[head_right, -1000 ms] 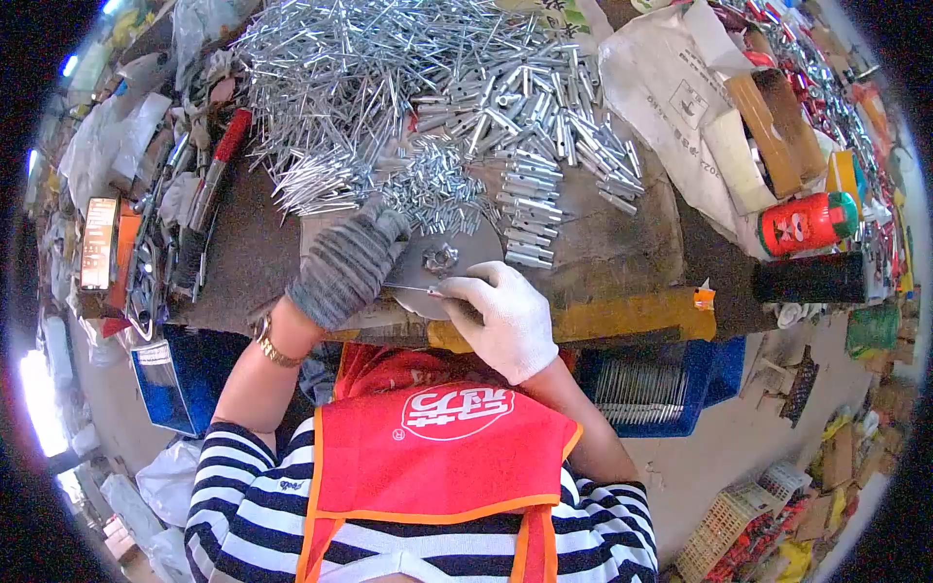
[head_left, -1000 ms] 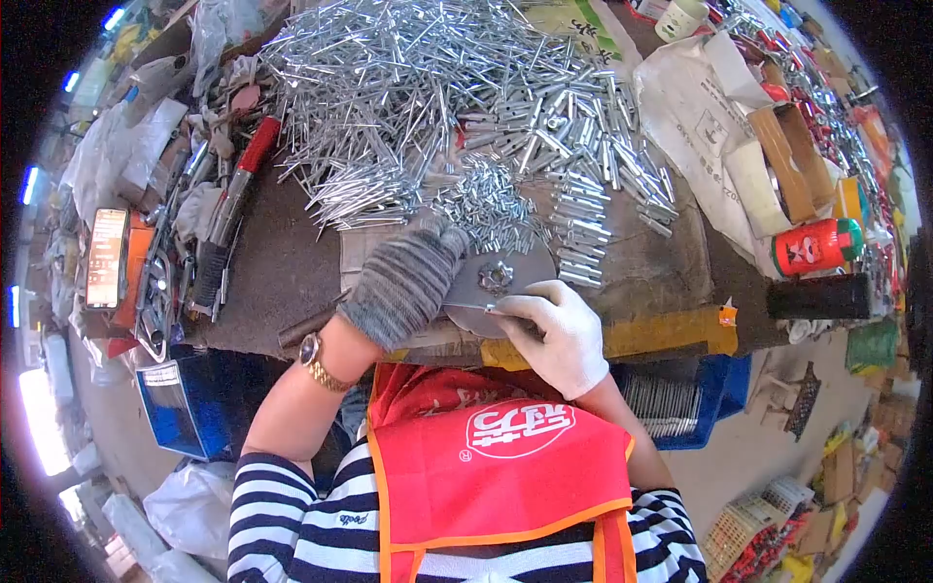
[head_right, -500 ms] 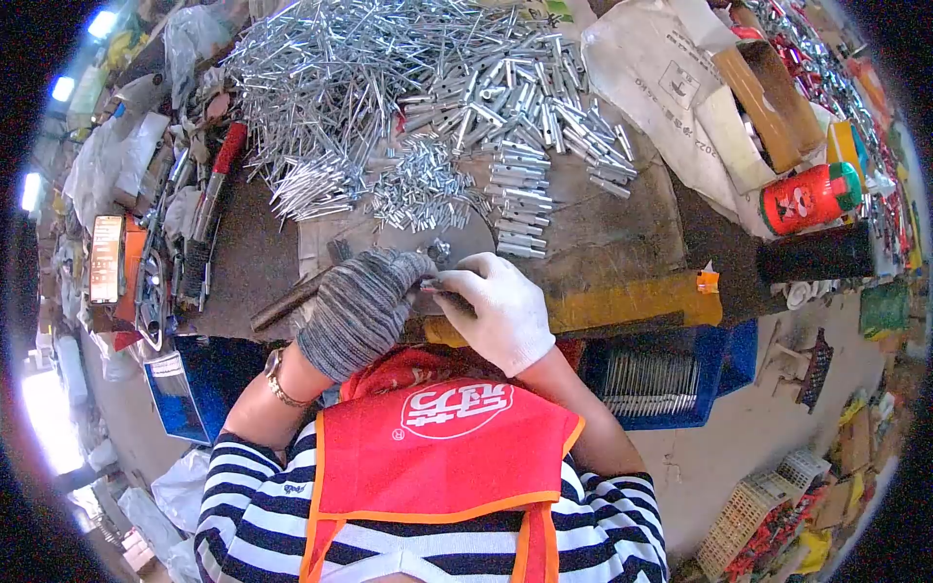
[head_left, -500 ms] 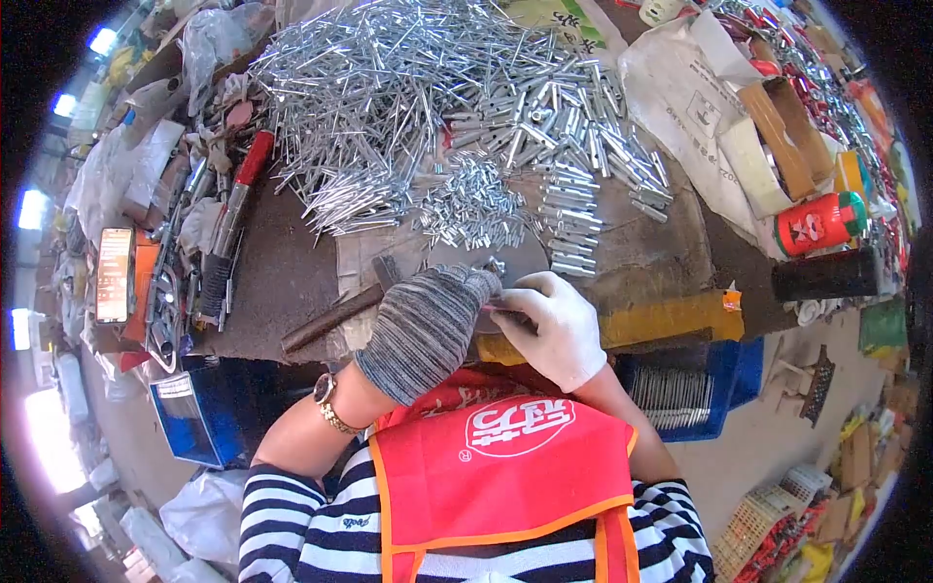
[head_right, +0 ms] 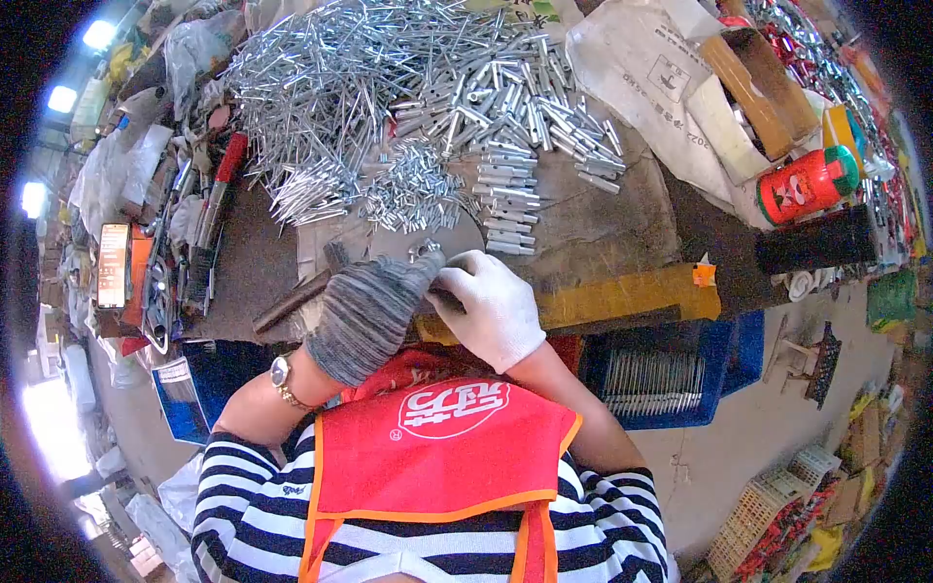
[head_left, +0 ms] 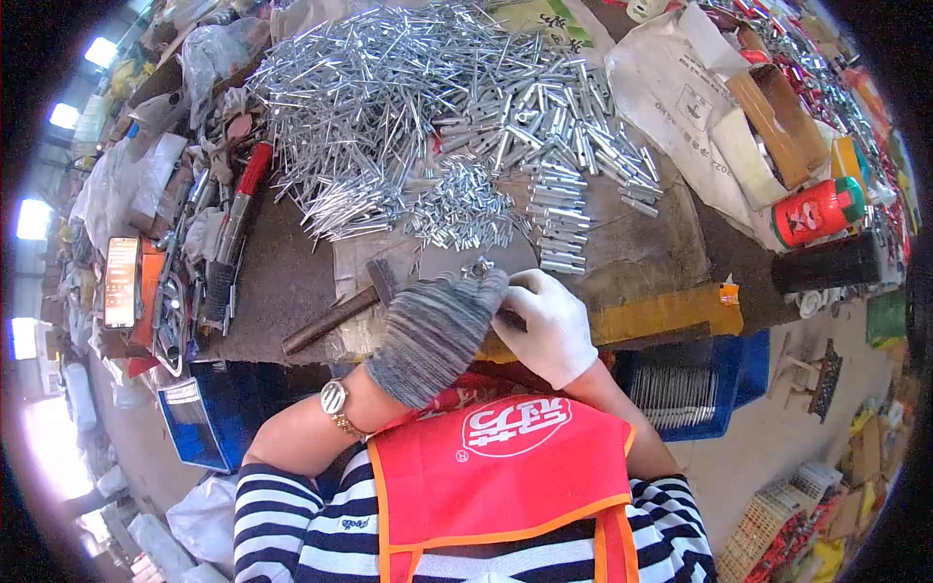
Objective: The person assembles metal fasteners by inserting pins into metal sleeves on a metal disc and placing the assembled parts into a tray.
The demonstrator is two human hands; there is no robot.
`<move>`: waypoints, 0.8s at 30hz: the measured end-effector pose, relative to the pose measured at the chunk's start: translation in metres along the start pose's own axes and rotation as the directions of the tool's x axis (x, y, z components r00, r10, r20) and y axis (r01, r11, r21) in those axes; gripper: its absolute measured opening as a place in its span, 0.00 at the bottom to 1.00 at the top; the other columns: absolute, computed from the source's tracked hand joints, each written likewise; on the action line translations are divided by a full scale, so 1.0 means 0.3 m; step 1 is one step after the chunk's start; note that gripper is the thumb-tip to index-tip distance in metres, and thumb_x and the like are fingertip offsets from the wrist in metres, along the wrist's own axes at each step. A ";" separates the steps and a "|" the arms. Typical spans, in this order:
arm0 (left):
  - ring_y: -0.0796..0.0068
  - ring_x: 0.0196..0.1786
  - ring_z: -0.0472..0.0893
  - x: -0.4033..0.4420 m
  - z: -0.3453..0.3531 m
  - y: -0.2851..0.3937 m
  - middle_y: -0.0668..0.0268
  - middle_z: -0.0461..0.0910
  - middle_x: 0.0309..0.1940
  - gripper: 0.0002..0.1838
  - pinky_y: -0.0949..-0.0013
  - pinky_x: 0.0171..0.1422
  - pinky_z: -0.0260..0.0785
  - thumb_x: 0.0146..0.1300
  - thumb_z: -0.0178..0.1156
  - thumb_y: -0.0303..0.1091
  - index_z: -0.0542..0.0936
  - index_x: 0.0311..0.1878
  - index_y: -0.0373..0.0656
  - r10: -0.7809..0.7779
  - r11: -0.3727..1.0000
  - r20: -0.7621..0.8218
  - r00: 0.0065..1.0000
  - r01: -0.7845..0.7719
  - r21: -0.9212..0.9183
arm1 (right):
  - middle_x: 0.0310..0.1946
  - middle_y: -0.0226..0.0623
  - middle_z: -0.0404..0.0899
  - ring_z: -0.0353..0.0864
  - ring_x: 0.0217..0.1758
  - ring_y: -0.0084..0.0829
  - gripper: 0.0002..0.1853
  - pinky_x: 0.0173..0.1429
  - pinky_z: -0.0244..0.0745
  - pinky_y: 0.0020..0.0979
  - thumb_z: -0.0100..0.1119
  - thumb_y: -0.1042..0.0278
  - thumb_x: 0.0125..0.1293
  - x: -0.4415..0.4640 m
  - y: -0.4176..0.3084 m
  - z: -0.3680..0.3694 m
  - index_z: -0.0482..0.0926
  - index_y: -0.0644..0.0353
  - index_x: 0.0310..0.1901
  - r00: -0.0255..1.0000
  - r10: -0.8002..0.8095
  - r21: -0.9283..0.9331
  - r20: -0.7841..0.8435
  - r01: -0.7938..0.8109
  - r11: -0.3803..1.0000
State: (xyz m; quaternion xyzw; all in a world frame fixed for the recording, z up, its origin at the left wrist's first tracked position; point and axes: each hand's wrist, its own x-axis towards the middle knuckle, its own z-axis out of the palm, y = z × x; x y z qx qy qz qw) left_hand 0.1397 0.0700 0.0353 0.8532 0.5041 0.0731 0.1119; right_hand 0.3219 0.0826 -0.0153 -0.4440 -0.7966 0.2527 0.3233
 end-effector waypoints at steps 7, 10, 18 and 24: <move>0.51 0.62 0.77 -0.189 -0.044 -0.131 0.52 0.77 0.63 0.33 0.52 0.67 0.71 0.57 0.71 0.42 0.76 0.67 0.44 -0.207 0.974 -0.283 0.936 0.225 0.034 | 0.39 0.35 0.81 0.84 0.42 0.40 0.11 0.44 0.81 0.38 0.72 0.69 0.59 0.001 -0.023 -0.007 0.87 0.47 0.44 0.999 -0.034 -0.002 -0.016 0.034 0.999; 0.50 0.65 0.75 -0.301 -0.010 -0.220 0.54 0.76 0.65 0.32 0.51 0.69 0.69 0.57 0.72 0.43 0.78 0.65 0.45 -0.361 0.912 -0.309 0.880 0.403 0.081 | 0.39 0.33 0.81 0.84 0.41 0.39 0.12 0.43 0.81 0.37 0.71 0.69 0.59 -0.002 -0.027 -0.006 0.87 0.45 0.46 0.997 -0.082 -0.068 0.000 0.081 0.994; 0.52 0.58 0.80 -0.367 0.084 -0.292 0.55 0.80 0.58 0.22 0.55 0.62 0.73 0.62 0.68 0.36 0.80 0.60 0.46 -0.298 0.944 -0.480 0.825 0.330 -0.019 | 0.41 0.32 0.81 0.83 0.43 0.39 0.15 0.45 0.80 0.39 0.69 0.67 0.60 0.000 -0.007 0.009 0.86 0.44 0.50 0.991 -0.132 -0.095 0.007 0.132 0.987; 0.58 0.41 0.85 -0.277 -0.076 -0.112 0.60 0.84 0.45 0.24 0.62 0.46 0.79 0.67 0.62 0.32 0.78 0.66 0.50 -0.195 0.965 -0.299 0.934 0.128 -0.228 | 0.38 0.37 0.83 0.83 0.39 0.40 0.17 0.43 0.79 0.38 0.74 0.71 0.56 0.014 -0.030 0.008 0.86 0.52 0.49 1.000 0.011 0.018 -0.013 -0.011 1.000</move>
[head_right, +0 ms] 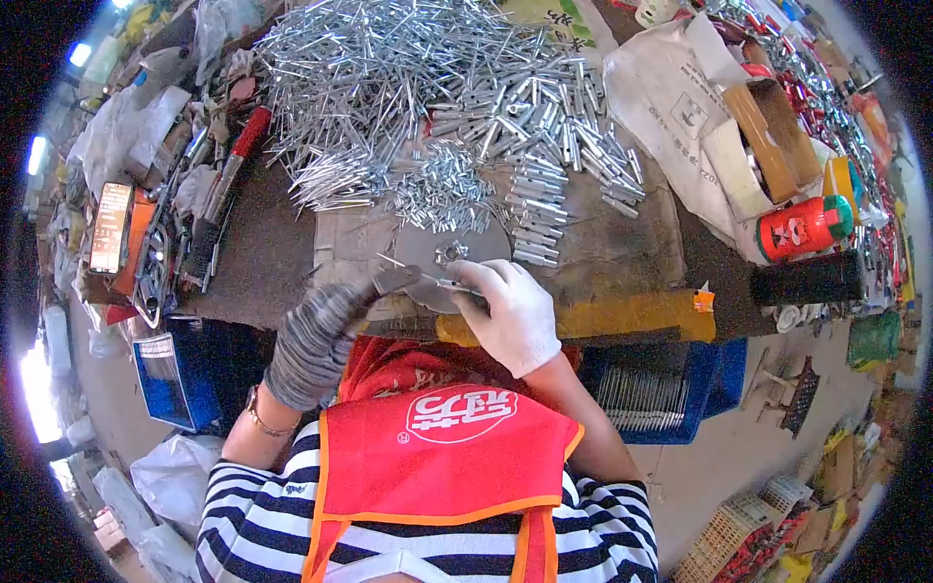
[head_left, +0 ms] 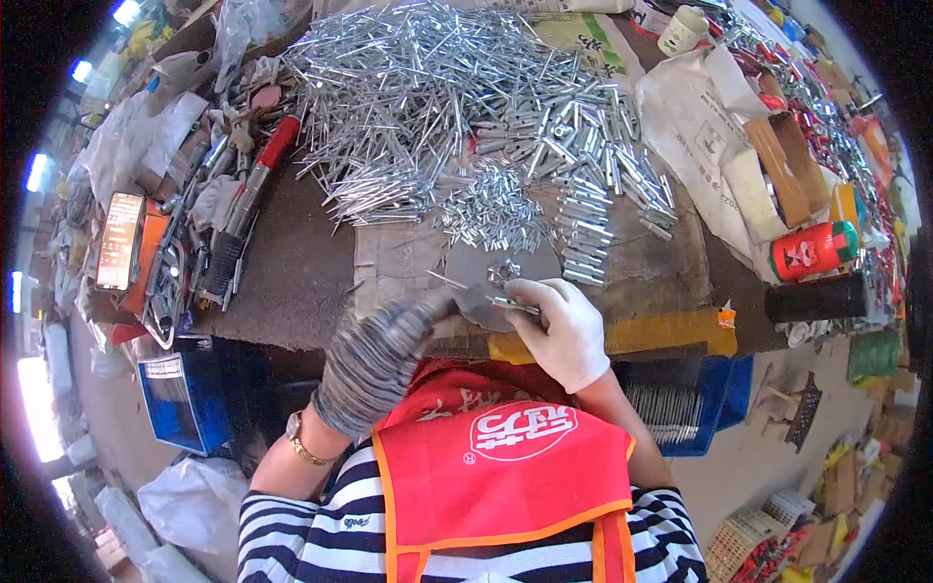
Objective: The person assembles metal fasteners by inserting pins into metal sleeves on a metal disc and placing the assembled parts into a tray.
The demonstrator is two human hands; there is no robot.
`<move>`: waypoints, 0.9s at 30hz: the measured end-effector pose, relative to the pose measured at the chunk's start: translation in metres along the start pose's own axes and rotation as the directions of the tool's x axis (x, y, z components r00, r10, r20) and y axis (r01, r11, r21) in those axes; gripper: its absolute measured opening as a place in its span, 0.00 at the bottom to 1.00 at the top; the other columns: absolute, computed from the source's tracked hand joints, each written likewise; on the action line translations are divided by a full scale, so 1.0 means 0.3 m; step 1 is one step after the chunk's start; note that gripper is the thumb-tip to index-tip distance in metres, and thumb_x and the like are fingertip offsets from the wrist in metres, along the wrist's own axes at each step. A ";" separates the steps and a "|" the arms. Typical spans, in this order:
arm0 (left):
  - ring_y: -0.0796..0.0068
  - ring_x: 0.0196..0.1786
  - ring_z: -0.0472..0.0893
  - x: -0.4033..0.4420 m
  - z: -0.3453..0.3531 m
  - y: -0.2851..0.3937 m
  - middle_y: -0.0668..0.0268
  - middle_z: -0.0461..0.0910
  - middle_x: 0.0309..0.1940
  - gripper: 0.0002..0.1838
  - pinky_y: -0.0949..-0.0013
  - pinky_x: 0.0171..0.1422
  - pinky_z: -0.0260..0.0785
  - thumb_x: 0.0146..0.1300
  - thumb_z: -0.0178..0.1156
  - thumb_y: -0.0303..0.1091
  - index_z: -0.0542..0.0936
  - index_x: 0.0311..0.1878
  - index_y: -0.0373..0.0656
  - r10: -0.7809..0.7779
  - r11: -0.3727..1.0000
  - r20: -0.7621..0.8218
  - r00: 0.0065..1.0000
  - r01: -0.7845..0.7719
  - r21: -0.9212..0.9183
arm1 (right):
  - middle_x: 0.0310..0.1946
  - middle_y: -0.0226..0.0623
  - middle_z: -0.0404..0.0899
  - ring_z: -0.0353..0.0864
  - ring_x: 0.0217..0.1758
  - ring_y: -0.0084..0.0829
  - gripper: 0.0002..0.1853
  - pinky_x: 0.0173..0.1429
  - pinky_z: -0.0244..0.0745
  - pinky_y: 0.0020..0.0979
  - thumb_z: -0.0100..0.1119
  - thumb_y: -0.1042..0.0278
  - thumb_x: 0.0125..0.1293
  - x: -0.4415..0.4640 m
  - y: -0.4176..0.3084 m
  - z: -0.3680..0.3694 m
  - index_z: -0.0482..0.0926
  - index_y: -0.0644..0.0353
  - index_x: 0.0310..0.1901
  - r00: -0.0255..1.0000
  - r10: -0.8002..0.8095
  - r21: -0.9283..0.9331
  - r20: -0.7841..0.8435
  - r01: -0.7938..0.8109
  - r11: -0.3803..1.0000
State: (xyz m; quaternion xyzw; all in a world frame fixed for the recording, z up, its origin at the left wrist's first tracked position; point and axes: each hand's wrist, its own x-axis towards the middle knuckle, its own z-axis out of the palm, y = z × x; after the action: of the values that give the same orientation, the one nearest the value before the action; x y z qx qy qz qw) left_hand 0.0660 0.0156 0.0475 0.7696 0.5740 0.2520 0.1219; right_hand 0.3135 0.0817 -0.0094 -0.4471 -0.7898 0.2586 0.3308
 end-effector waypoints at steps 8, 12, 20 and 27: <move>0.61 0.34 0.84 0.054 0.055 0.034 0.61 0.84 0.42 0.31 0.63 0.37 0.79 0.67 0.59 0.29 0.72 0.75 0.52 0.141 0.982 0.142 0.980 -0.156 0.104 | 0.40 0.34 0.84 0.84 0.44 0.40 0.18 0.46 0.80 0.38 0.72 0.67 0.59 -0.006 0.016 0.004 0.83 0.48 0.52 1.000 -0.022 -0.019 -0.020 0.022 1.000; 0.61 0.35 0.85 0.041 -0.003 0.068 0.59 0.84 0.43 0.30 0.64 0.37 0.80 0.68 0.57 0.28 0.71 0.75 0.51 0.074 0.984 0.152 0.986 -0.096 0.149 | 0.40 0.38 0.84 0.84 0.41 0.42 0.19 0.45 0.80 0.37 0.74 0.71 0.55 -0.001 0.004 -0.007 0.85 0.55 0.50 1.000 -0.022 -0.011 -0.007 0.022 1.000; 0.60 0.36 0.85 0.047 -0.009 0.081 0.58 0.85 0.42 0.32 0.63 0.37 0.80 0.68 0.57 0.28 0.70 0.76 0.53 0.042 0.992 0.254 0.966 -0.070 0.102 | 0.36 0.35 0.82 0.77 0.29 0.34 0.21 0.36 0.75 0.34 0.74 0.74 0.54 0.001 0.003 -0.005 0.84 0.54 0.51 1.000 -0.016 0.006 0.001 0.016 1.000; 0.63 0.35 0.84 0.036 0.059 0.053 0.58 0.84 0.38 0.31 0.63 0.34 0.79 0.69 0.55 0.29 0.70 0.77 0.55 -0.035 0.987 0.371 0.928 -0.025 0.157 | 0.42 0.34 0.84 0.84 0.45 0.40 0.19 0.48 0.80 0.38 0.73 0.69 0.57 0.000 -0.010 -0.011 0.83 0.50 0.52 0.996 0.046 -0.041 0.073 -0.043 0.998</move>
State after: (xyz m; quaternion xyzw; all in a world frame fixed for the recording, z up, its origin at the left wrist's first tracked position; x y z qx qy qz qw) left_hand 0.0907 0.0227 0.0429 0.8092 0.5605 0.0545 0.1676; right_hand 0.3144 0.0807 -0.0051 -0.4613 -0.7962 0.2666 0.2867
